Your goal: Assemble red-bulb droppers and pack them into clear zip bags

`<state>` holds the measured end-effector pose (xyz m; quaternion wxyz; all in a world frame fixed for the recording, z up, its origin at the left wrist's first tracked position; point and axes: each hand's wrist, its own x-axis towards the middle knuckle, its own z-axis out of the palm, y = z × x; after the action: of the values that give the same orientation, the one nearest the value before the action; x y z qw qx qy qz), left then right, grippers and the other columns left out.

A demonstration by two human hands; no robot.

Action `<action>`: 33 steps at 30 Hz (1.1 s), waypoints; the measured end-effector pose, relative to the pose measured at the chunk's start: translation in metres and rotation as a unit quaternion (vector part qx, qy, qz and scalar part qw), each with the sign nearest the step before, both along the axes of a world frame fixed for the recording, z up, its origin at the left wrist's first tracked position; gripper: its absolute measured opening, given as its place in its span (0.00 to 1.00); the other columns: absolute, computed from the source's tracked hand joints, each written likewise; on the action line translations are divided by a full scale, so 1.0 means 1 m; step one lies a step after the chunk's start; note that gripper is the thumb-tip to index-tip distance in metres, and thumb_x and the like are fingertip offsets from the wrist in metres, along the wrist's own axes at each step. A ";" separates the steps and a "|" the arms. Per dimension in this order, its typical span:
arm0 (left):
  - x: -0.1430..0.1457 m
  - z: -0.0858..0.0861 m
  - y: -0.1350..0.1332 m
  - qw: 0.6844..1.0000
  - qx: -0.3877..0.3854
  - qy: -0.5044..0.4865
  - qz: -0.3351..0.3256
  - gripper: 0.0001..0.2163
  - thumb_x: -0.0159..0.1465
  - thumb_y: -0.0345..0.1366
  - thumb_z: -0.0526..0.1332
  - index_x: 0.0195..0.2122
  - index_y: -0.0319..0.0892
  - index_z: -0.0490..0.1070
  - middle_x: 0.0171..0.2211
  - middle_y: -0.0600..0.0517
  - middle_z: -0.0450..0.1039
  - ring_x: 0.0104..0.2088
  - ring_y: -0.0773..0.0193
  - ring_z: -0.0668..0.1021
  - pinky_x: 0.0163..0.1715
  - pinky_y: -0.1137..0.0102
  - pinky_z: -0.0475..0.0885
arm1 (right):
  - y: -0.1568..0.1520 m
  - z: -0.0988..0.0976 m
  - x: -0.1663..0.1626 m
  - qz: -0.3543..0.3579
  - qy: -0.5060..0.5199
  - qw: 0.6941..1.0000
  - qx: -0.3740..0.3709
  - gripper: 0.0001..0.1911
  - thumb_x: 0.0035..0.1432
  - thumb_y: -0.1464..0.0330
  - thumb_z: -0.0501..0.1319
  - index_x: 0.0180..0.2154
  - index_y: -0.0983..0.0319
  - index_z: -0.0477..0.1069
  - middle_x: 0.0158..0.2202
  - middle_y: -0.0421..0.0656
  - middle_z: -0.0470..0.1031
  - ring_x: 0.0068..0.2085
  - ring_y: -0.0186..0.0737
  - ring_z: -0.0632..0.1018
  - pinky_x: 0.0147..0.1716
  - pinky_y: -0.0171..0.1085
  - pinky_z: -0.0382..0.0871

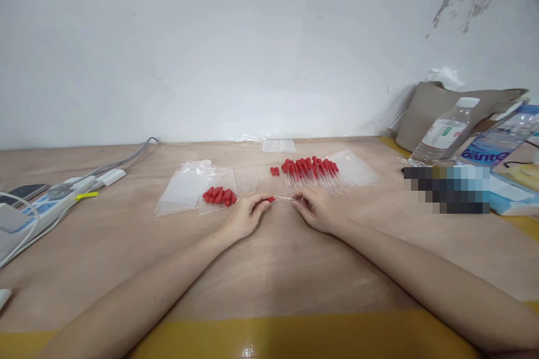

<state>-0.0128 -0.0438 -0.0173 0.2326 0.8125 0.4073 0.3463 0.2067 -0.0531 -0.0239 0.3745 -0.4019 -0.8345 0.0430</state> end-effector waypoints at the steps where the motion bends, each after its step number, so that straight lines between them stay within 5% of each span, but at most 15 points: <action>1: 0.000 0.000 0.000 1.000 -0.003 -0.002 -0.003 0.11 0.63 0.38 0.51 0.40 0.41 0.70 0.34 0.49 0.73 0.36 0.63 0.76 0.38 0.68 0.69 | -0.001 0.001 -0.001 0.001 -0.003 1.000 -0.003 0.04 0.56 0.70 0.53 0.33 0.61 0.65 0.29 0.40 0.69 0.28 0.33 0.68 0.34 0.36 0.58; 20: 0.002 -0.006 0.002 0.990 -0.093 -0.098 -0.045 0.09 0.59 0.39 0.56 0.35 0.39 0.65 0.31 0.51 0.70 0.33 0.65 0.74 0.35 0.70 0.68 | -0.002 0.002 0.000 0.036 -0.005 0.999 -0.004 0.06 0.57 0.68 0.52 0.33 0.61 0.67 0.27 0.40 0.68 0.29 0.34 0.68 0.32 0.35 0.58; 33: 0.000 0.004 -0.005 0.994 -0.072 -0.027 -0.072 0.11 0.61 0.40 0.54 0.32 0.39 0.71 0.24 0.53 0.69 0.26 0.68 0.71 0.30 0.74 0.67 | 0.008 -0.002 0.004 0.063 -0.028 0.997 -0.016 0.07 0.58 0.67 0.54 0.33 0.59 0.70 0.30 0.39 0.72 0.31 0.34 0.71 0.38 0.38 0.56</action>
<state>-0.0130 -0.0485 -0.0131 0.3256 0.8112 0.3653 0.3201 0.2111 -0.0454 -0.0255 0.3406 -0.3560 -0.8675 0.0687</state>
